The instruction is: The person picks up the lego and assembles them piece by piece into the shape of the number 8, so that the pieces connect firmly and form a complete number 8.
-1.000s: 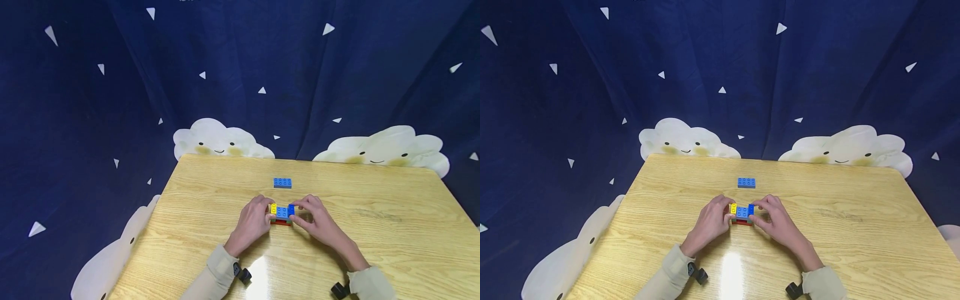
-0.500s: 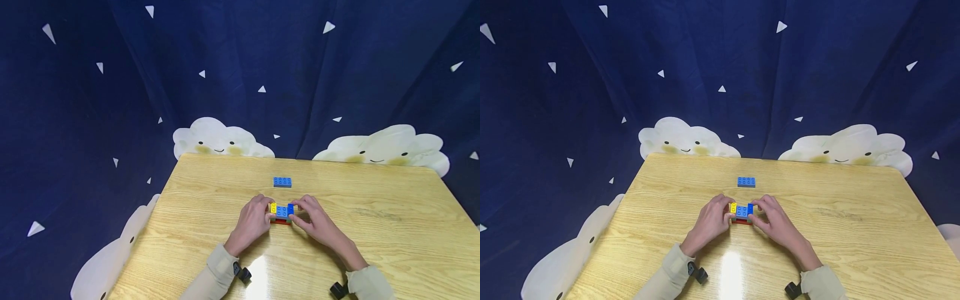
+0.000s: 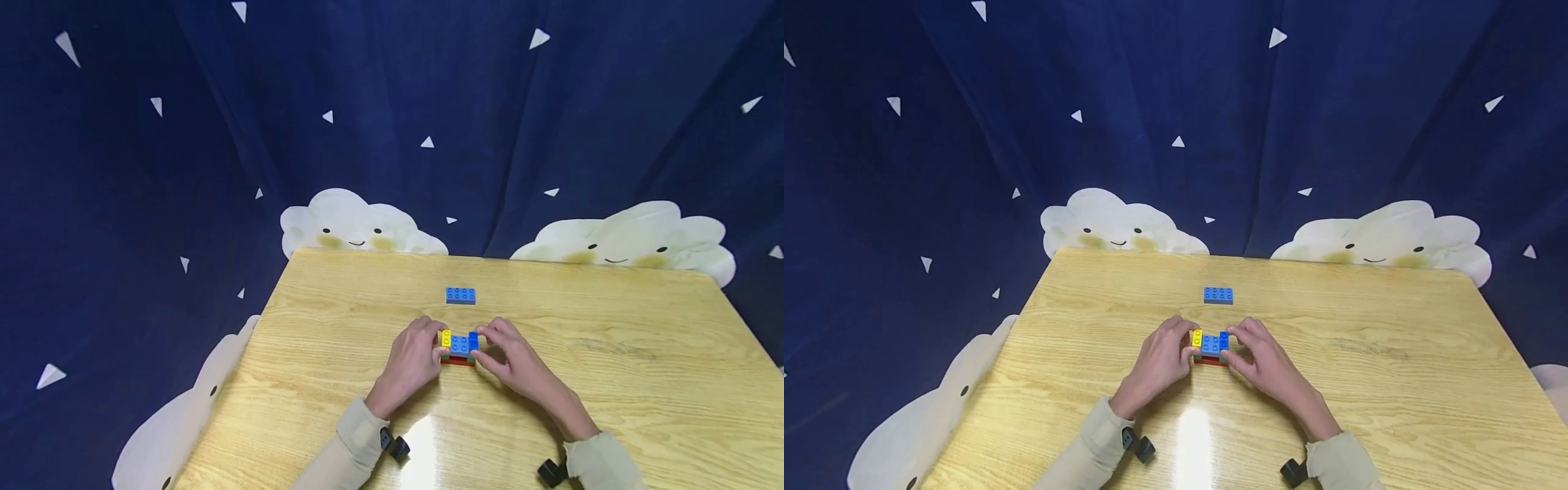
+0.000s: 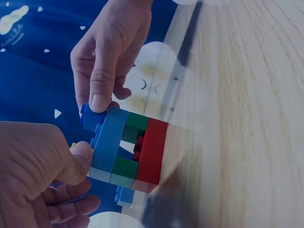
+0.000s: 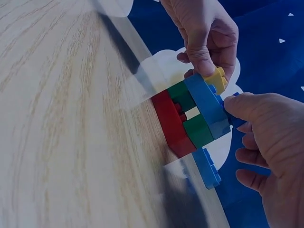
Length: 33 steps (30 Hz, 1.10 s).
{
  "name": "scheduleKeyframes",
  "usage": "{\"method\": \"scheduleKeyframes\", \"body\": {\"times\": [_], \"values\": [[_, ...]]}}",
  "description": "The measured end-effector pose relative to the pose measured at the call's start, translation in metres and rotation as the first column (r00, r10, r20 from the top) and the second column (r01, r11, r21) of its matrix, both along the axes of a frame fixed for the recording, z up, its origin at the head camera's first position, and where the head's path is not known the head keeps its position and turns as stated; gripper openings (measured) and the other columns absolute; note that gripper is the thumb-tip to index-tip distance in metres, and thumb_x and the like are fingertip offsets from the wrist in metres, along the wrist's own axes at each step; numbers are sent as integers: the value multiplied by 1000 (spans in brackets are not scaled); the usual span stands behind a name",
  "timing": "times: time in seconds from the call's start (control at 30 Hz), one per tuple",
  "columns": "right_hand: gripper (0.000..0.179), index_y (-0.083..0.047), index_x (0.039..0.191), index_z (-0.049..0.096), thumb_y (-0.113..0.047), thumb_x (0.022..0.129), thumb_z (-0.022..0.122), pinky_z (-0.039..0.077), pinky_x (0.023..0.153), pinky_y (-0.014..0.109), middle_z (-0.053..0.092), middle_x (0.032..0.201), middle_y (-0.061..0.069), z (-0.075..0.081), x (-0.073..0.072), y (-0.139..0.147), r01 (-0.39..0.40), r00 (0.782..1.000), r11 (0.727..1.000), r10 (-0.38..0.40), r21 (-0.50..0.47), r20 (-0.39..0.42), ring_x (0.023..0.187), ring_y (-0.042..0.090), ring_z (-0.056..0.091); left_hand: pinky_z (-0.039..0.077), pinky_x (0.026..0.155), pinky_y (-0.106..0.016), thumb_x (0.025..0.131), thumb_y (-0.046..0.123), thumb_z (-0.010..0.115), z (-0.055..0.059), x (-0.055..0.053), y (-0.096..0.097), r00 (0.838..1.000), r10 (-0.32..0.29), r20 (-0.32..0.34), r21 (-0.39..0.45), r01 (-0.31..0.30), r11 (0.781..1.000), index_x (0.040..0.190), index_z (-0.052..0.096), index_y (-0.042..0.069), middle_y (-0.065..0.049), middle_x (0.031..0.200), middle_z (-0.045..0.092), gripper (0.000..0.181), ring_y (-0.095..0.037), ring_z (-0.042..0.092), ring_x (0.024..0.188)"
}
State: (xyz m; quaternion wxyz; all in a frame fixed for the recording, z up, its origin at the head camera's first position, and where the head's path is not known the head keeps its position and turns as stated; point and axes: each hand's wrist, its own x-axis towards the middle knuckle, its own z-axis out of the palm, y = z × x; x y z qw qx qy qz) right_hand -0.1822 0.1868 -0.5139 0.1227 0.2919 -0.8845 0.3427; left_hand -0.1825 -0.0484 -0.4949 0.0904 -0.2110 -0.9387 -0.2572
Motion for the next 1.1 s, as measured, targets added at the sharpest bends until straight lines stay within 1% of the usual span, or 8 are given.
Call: {"method": "scheduleKeyframes", "body": {"times": [0.3,0.6,0.8,0.93,1.0,1.1], "values": [[33,-4,122,71,-11,91,82,42,73,26,55,96,8,-3,-2,1,-15,1000,999,16,-39,13,88,25,51,46,62,-20,88,18,85,2,-1,1,1000,7,1,1,-7,1000,117,75,8,3,87,59,33,-8,52,73],[35,-3,123,71,-9,91,82,44,70,31,54,95,8,-9,-2,3,-26,1000,998,26,-60,11,86,24,51,46,62,-21,88,16,85,1,0,3,1000,10,12,6,-10,1000,117,75,8,3,87,58,32,-9,52,74],[35,-2,122,72,-8,90,82,44,69,30,54,93,8,-7,-3,3,-33,999,997,34,-64,11,84,24,51,45,61,-21,88,15,84,1,0,4,1000,12,13,16,-12,1000,118,75,8,4,86,57,32,-8,51,73],[36,-1,123,72,-8,90,82,44,69,32,53,93,8,-5,-2,4,-25,999,998,28,-58,36,85,24,51,45,62,-21,88,16,85,1,0,3,1000,14,14,13,-14,1000,118,75,8,5,86,57,32,-8,51,73],[35,-1,123,72,-11,91,82,43,69,30,52,93,7,-5,-2,4,-13,999,999,16,-44,50,87,24,50,45,62,-22,88,17,85,1,0,3,1000,16,10,9,-16,1000,118,75,8,5,86,57,32,-8,51,73],[32,-2,120,74,-14,91,82,40,71,27,51,92,8,-9,-3,2,-4,998,999,7,-51,58,90,23,48,45,62,-21,89,17,84,1,0,2,1000,12,11,11,-12,1000,118,75,8,4,86,58,33,-8,51,74]]}}
